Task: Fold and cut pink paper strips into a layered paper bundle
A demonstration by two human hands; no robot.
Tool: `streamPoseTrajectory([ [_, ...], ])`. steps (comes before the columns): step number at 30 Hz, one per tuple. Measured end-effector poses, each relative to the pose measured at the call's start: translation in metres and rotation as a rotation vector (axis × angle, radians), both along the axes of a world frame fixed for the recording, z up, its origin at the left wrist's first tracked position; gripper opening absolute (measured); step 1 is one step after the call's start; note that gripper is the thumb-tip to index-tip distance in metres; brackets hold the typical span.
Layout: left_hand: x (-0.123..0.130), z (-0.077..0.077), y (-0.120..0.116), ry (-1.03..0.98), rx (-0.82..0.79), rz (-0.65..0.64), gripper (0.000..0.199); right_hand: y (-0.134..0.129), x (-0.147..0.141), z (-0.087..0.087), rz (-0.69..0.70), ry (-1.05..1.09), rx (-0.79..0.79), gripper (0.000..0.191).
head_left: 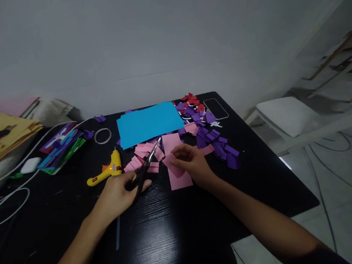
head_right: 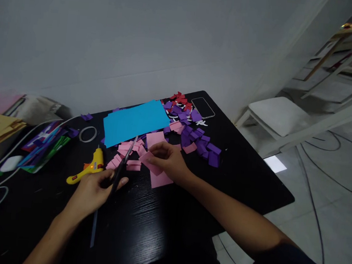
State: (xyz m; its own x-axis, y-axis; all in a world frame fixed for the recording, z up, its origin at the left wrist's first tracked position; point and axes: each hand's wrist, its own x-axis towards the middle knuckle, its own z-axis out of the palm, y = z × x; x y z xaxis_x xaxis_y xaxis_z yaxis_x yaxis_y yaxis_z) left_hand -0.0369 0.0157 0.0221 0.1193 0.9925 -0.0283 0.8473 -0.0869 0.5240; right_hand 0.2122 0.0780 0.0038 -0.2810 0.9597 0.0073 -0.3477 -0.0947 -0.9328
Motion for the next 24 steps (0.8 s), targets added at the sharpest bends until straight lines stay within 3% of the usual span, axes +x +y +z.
streamPoseTrajectory([
  [5, 0.004, 0.010, -0.001, -0.011, -0.017, -0.054, 0.042, -0.001, 0.001, 0.001, 0.017, -0.014, -0.027, 0.030],
  [11, 0.005, 0.006, 0.001, -0.039, -0.046, 0.074, 0.043, -0.003, -0.001, -0.001, 0.050, 0.000, 0.009, 0.031],
  [18, 0.022, -0.004, -0.008, -0.777, -0.277, 0.095, 0.038, -0.010, -0.005, -0.002, 0.035, -0.107, 0.042, 0.027],
  [24, 0.039, -0.009, -0.015, -1.007, -0.229, 0.158, 0.032, -0.016, -0.007, -0.004, 0.062, -0.170, 0.024, 0.025],
])
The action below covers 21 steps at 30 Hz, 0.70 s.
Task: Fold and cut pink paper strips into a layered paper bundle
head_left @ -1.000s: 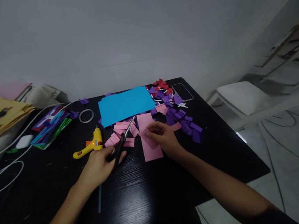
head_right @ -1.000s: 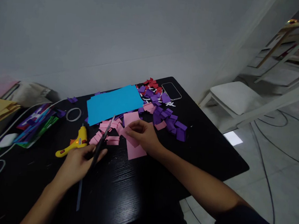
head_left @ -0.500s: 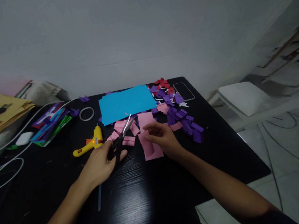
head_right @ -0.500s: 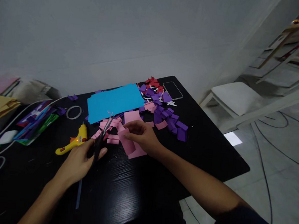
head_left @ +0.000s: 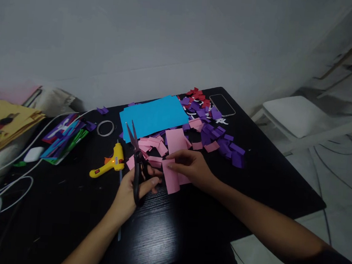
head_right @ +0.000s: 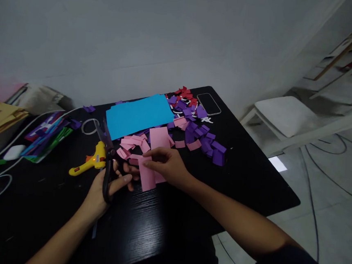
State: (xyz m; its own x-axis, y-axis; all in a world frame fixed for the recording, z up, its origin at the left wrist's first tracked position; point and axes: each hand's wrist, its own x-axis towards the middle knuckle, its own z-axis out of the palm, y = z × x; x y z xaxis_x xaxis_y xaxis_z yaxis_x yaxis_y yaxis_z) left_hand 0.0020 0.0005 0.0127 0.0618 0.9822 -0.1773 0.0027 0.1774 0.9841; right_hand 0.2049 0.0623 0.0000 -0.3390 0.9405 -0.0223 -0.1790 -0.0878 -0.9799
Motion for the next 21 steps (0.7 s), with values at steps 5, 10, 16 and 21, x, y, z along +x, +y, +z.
streamPoseTrajectory([
  [5, 0.003, -0.002, -0.001, 0.054, 0.068, 0.099, 0.028, -0.013, -0.009, -0.006, 0.086, 0.018, -0.021, 0.026],
  [10, 0.003, -0.001, -0.002, 0.090, 0.101, 0.129, 0.029, -0.021, -0.012, -0.006, 0.075, -0.015, 0.035, 0.024],
  [16, 0.004, -0.002, -0.001, 0.103, 0.134, 0.138, 0.029, -0.020, -0.011, -0.005, 0.133, -0.039, 0.033, 0.022],
  [21, 0.004, -0.003, -0.001, 0.162, 0.119, 0.082, 0.028, -0.019, -0.011, -0.009, 0.288, -0.077, -0.016, 0.024],
])
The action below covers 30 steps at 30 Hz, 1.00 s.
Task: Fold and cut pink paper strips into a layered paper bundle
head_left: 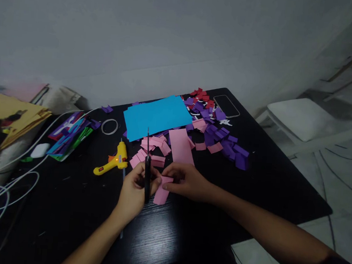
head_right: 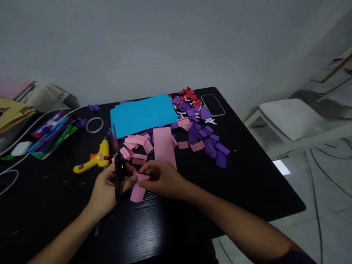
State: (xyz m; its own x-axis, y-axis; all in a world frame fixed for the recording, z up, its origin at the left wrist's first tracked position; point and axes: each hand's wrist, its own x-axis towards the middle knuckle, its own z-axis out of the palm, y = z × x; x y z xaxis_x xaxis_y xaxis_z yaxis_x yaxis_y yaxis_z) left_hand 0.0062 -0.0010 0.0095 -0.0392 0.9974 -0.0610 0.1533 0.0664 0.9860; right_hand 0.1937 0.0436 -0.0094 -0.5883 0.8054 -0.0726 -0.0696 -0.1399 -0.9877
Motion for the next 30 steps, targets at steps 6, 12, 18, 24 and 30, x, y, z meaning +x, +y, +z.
streamPoseTrajectory([
  [6, -0.015, 0.004, 0.009, 0.109, 0.048, 0.028, 0.030, 0.010, 0.004, -0.001, -0.034, 0.134, -0.180, 0.025],
  [12, -0.041, 0.010, 0.016, 0.350, 0.086, -0.021, 0.035, 0.027, 0.010, 0.007, -0.271, 0.298, -0.333, 0.033],
  [18, -0.042, 0.011, 0.017, 0.673, 0.074, -0.125, 0.036, 0.034, 0.015, 0.013, -0.419, 0.465, -0.472, 0.042],
  [24, -0.040, 0.011, 0.017, 0.894, 0.093, -0.180, 0.031, 0.036, 0.017, 0.014, -0.483, 0.479, -0.387, 0.039],
  [30, -0.043, 0.014, 0.017, 0.928, 0.075, -0.194, 0.031, 0.038, 0.019, 0.013, -0.536, 0.488, -0.394, 0.040],
])
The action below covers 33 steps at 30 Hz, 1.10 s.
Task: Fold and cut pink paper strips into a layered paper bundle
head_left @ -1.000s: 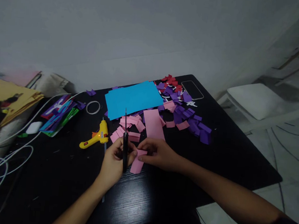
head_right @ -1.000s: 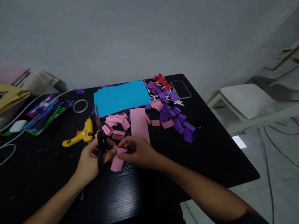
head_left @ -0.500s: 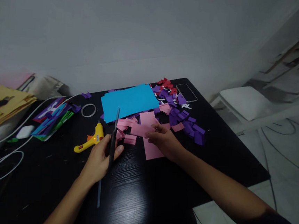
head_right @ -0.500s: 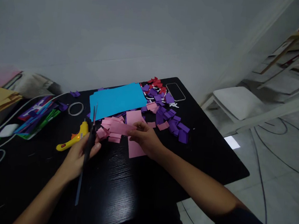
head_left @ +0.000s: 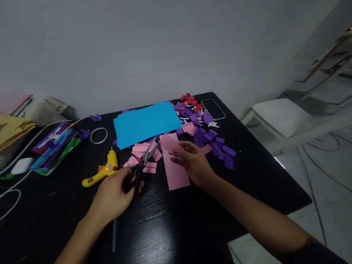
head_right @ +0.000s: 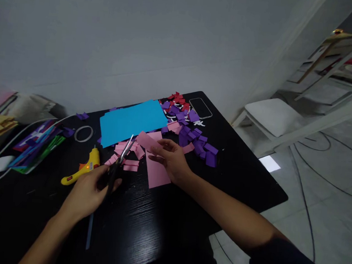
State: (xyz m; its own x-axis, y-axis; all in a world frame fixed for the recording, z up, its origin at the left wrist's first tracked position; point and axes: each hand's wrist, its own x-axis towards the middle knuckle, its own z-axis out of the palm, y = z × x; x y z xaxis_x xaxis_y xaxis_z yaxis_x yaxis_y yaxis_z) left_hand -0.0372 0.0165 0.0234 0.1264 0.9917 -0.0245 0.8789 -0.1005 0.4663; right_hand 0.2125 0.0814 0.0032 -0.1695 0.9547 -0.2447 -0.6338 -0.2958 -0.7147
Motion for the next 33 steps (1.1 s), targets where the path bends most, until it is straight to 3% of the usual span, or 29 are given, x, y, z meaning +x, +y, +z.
streamPoseTrajectory([
  [11, 0.010, -0.007, -0.005, 0.063, 0.034, -0.125, 0.020, -0.007, -0.007, 0.000, 0.115, -0.097, 0.165, 0.041],
  [33, 0.010, -0.008, -0.005, -0.003, -0.083, -0.140, 0.020, -0.008, -0.006, -0.002, 0.088, -0.137, 0.172, 0.037],
])
